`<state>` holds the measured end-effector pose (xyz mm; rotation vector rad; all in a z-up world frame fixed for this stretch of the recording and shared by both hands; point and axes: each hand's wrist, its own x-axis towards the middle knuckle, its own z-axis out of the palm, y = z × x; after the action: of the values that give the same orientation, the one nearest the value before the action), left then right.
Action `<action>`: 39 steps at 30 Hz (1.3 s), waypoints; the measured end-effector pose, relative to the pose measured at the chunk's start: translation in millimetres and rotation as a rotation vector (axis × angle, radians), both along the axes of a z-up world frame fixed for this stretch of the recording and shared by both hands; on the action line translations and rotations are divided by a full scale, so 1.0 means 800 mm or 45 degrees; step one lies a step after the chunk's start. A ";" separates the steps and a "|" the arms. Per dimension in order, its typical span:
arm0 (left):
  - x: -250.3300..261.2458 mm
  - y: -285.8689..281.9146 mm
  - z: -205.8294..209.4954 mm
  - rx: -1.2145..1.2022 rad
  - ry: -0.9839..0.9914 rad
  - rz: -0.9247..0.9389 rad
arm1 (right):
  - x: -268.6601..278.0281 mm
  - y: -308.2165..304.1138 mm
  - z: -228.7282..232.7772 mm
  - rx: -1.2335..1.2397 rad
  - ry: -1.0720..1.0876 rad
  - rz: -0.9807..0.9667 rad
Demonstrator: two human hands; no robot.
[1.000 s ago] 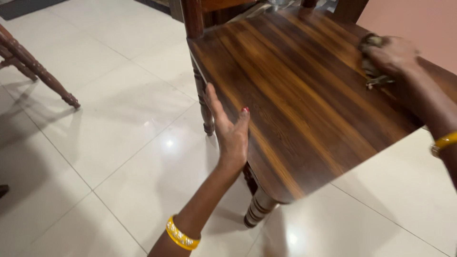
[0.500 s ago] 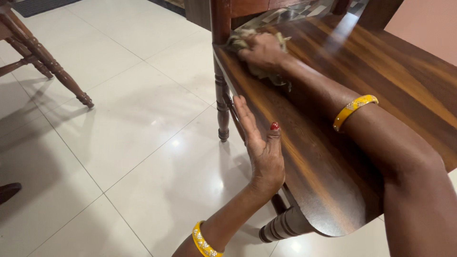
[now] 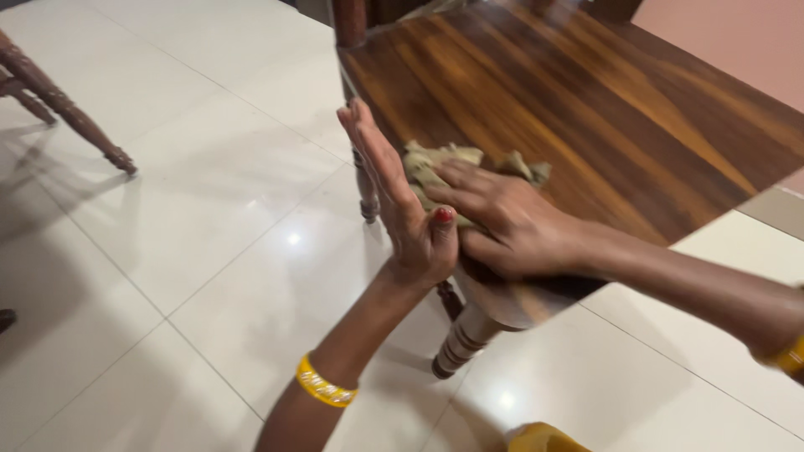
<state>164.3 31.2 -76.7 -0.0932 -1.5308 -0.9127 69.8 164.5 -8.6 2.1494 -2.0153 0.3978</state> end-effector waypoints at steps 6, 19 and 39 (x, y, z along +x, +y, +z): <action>0.021 0.026 0.010 -0.413 -0.433 -0.085 | -0.089 0.113 0.036 0.336 -0.223 -0.919; 0.026 0.031 -0.008 -0.396 -0.548 -0.270 | -0.272 0.279 0.049 -0.272 -0.385 -1.844; 0.040 0.024 0.033 -0.398 -0.697 -0.446 | 0.055 0.132 -0.001 -0.168 -0.005 0.053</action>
<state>196.2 50.7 -50.5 -0.3696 -2.2108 -1.0152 113.6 270.2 -9.2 2.1148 -1.8921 0.5256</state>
